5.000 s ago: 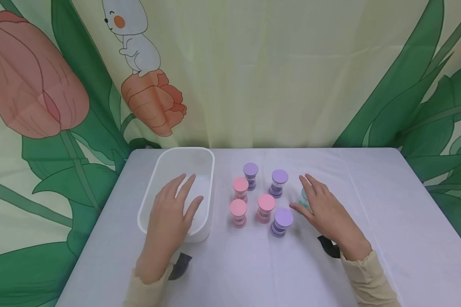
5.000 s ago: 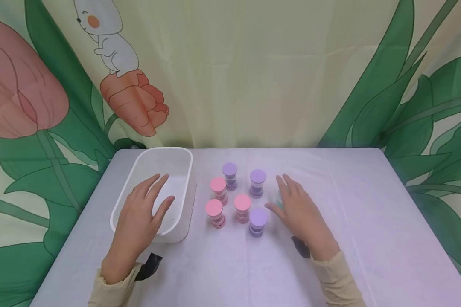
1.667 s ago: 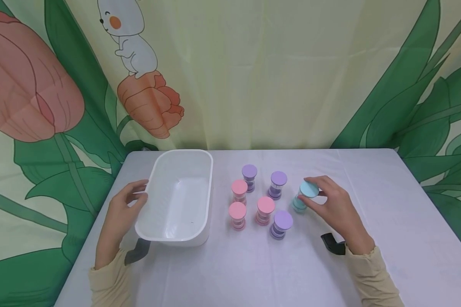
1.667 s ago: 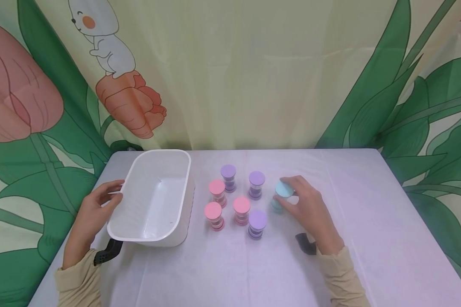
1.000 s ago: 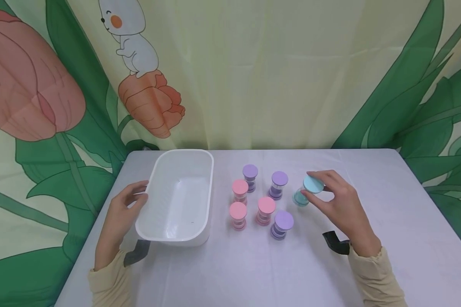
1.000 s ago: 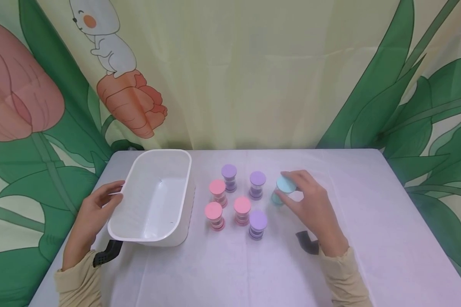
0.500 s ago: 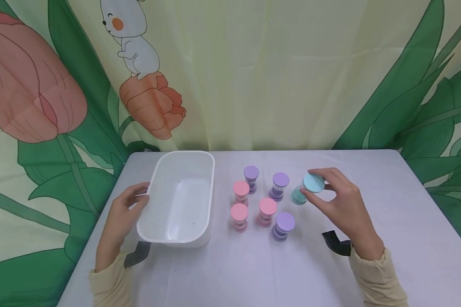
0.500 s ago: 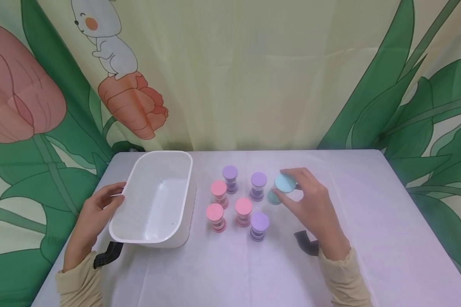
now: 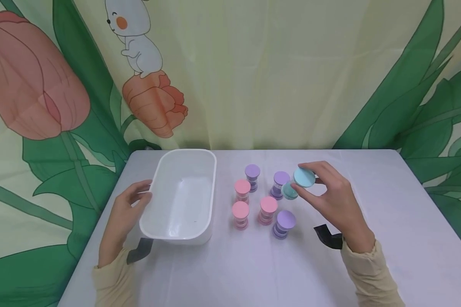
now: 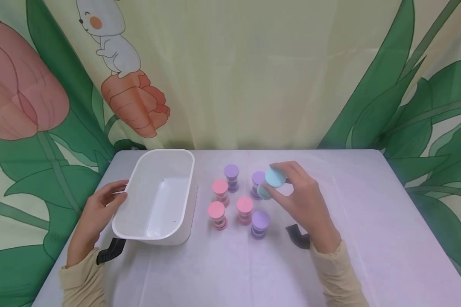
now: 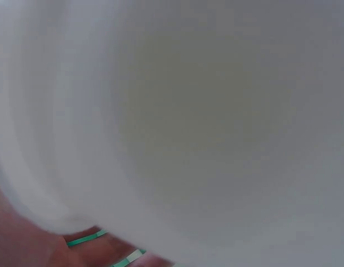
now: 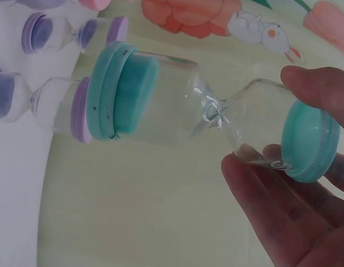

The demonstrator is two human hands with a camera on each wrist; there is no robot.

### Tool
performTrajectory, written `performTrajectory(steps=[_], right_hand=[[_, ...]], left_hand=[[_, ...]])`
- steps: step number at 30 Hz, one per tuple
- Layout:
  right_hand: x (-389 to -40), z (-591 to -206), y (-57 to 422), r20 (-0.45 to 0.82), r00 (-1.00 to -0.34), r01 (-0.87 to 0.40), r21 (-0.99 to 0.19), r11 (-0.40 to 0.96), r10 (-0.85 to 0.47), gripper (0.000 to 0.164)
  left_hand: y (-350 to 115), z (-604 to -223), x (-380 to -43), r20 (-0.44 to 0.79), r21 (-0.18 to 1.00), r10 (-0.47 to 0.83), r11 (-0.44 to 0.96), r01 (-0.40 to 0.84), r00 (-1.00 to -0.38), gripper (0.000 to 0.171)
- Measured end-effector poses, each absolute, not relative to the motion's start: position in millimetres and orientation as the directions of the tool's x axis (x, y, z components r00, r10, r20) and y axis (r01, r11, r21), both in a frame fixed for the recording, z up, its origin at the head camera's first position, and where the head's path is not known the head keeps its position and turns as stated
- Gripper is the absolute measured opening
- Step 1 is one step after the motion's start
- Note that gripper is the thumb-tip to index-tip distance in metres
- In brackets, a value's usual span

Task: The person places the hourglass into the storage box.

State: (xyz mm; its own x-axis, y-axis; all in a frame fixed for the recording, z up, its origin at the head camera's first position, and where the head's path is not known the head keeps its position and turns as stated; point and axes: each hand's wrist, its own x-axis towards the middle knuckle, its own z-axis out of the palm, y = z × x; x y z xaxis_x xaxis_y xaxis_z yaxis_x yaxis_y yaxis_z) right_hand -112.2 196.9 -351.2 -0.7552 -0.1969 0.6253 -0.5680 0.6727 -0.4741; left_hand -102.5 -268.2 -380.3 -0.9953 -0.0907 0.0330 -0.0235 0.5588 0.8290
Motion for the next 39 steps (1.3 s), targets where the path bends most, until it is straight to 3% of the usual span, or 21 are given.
performTrajectory(steps=[39], right_hand=[[-136.8,-331.4,158.7,0.616,-0.718,-0.649,-0.423,0.633,-0.325,0.050]], left_hand=[[-271.8,-384.2,-104.8,0.014,0.823,-0.090,0.567,-0.040,-0.996,0.048]])
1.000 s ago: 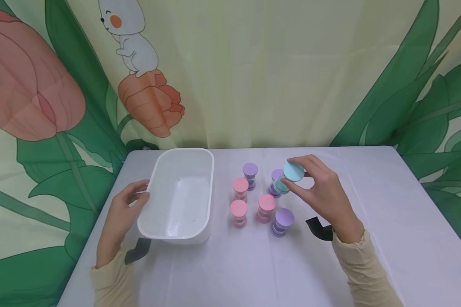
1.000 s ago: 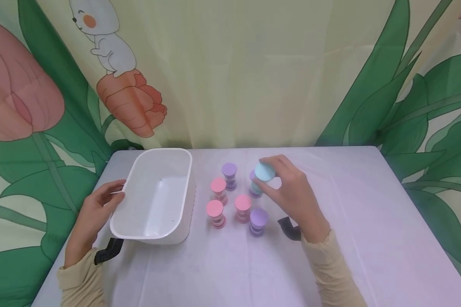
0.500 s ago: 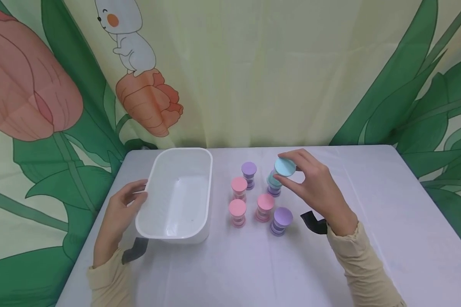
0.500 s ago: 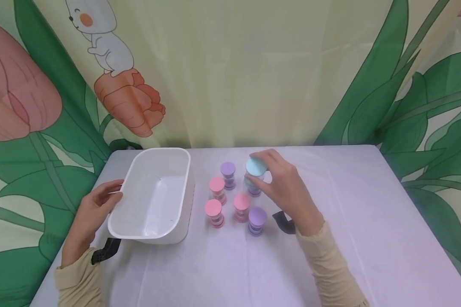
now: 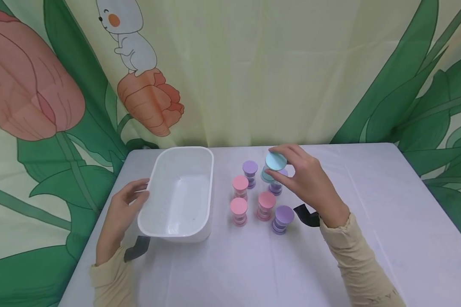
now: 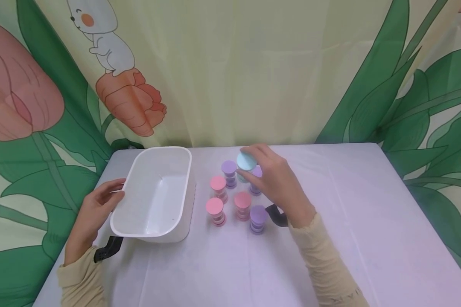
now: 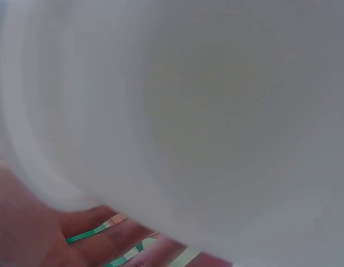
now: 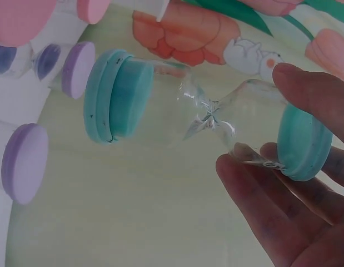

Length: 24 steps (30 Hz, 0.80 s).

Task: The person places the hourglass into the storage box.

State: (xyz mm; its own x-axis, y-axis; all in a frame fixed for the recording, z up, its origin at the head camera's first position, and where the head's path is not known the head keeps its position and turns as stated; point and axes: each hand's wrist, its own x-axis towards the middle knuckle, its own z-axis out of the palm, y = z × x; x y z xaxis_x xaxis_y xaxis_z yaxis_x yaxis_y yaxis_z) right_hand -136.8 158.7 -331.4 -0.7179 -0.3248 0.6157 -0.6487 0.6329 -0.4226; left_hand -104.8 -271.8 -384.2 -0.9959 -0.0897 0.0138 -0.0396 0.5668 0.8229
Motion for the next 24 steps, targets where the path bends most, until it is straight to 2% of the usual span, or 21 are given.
performTrajectory(steps=[10,24], right_hand=[[-143.5,-318.1,143.9,0.625,-0.692,-0.683,-0.403,0.610,-0.362,0.048],[-147.6,-314.2,123.4,0.622,-0.691,-0.699,-0.445,0.559,-0.369,0.044]], left_hand=[[-272.7,-386.7,-106.4,-0.004,0.833,-0.101,0.550,-0.059,-0.995,0.048],[-270.9,-385.4,-105.0,-0.006,0.820,-0.104,0.568,-0.064,-0.995,0.049]])
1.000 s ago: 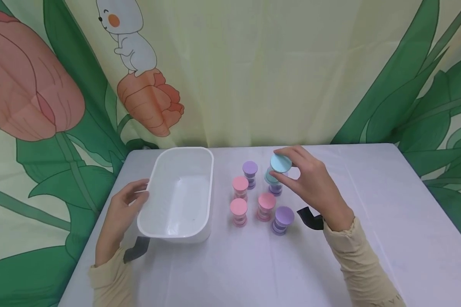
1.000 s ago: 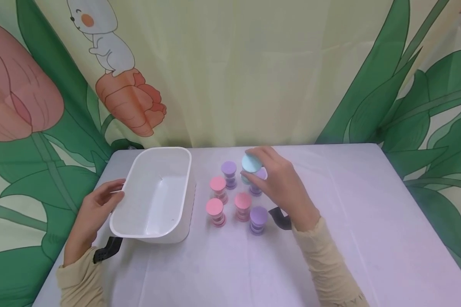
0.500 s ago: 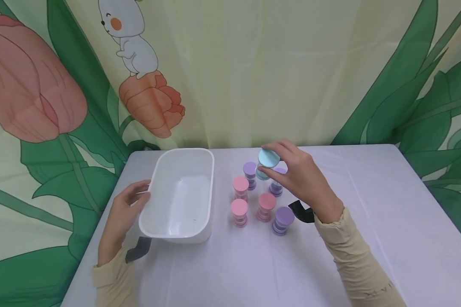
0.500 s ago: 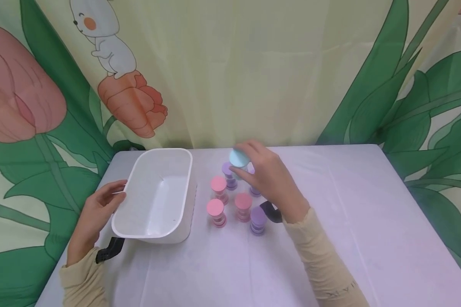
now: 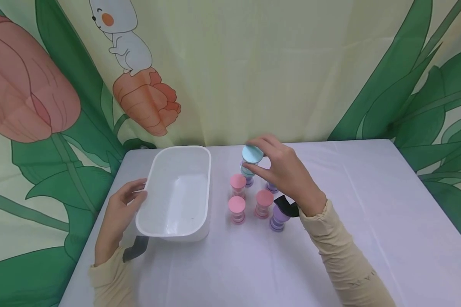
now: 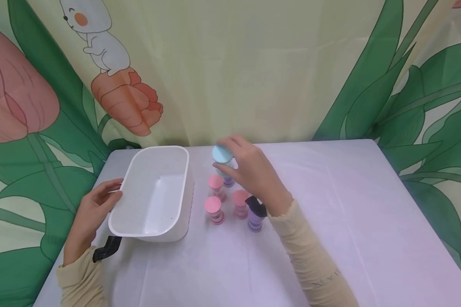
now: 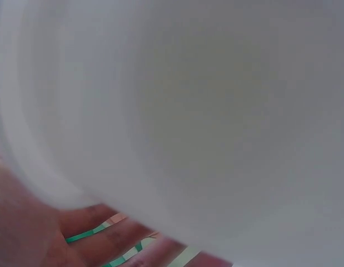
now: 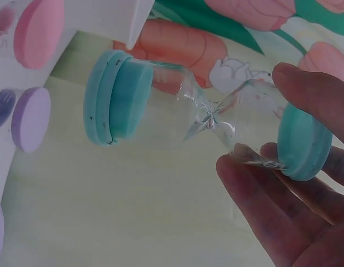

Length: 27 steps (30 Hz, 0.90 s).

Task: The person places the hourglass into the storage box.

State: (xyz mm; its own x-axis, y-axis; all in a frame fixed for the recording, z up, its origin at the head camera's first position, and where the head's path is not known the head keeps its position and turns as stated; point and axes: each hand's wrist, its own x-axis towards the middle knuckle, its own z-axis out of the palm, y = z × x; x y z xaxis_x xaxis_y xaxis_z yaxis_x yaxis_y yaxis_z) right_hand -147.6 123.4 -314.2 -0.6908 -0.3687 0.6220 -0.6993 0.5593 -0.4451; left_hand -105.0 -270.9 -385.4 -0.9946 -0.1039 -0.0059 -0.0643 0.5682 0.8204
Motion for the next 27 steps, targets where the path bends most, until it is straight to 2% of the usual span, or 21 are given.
performTrajectory(steps=[27], right_hand=[[-165.9,-303.1,78.3,0.620,-0.639,-0.763,-0.433,0.480,-0.455,0.041]], left_hand=[[-270.7,-387.0,-105.9,0.007,0.828,-0.116,0.557,-0.059,-0.993,0.049]])
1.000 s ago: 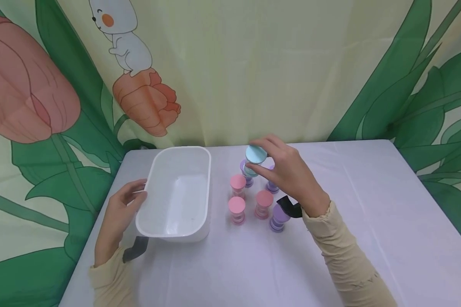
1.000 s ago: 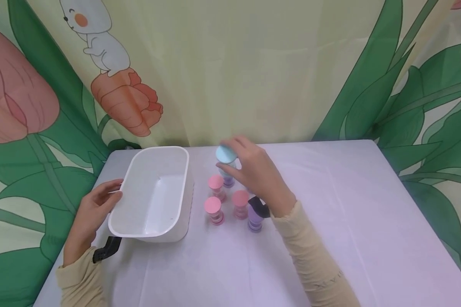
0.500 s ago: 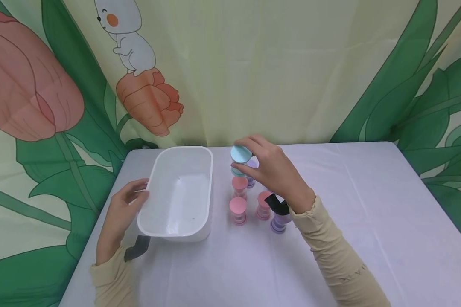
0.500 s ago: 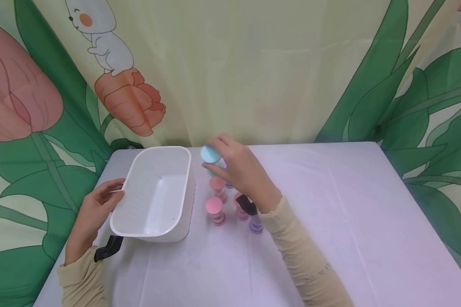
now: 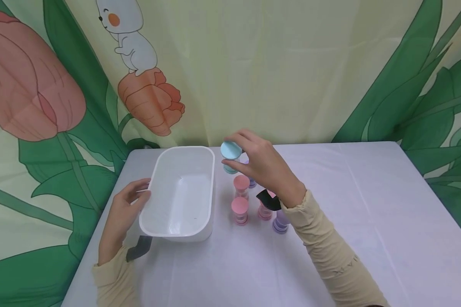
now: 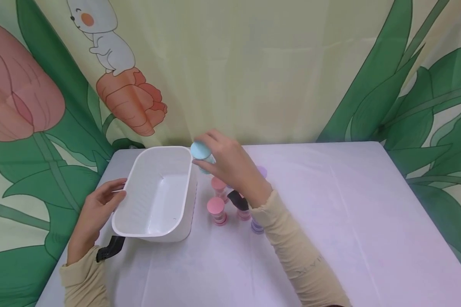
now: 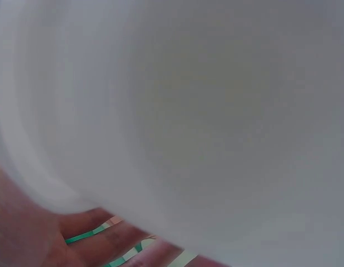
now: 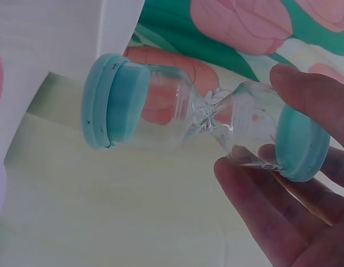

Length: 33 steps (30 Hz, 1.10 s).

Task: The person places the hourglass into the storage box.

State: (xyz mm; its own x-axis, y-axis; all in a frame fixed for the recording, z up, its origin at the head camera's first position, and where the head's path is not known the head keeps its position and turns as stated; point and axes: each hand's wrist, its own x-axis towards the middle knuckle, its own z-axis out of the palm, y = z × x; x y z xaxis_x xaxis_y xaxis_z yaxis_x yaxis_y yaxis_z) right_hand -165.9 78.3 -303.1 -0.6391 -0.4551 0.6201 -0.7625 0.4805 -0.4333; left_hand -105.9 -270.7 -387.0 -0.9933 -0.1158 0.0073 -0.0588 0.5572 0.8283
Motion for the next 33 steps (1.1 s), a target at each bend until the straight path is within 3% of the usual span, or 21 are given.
performTrajectory(steps=[12,33], right_hand=[[-170.7,-301.4,52.0,0.592,-0.627,-0.777,-0.426,0.463,-0.507,0.039],[-185.4,-303.8,16.1,0.556,-0.648,-0.760,-0.525,0.383,-0.521,0.040]], left_hand=[[-270.1,-388.1,-104.4,-0.011,0.841,-0.120,0.536,-0.074,-0.993,0.051],[-270.3,-387.1,-107.6,0.033,0.838,-0.107,0.545,-0.031,-0.994,0.049]])
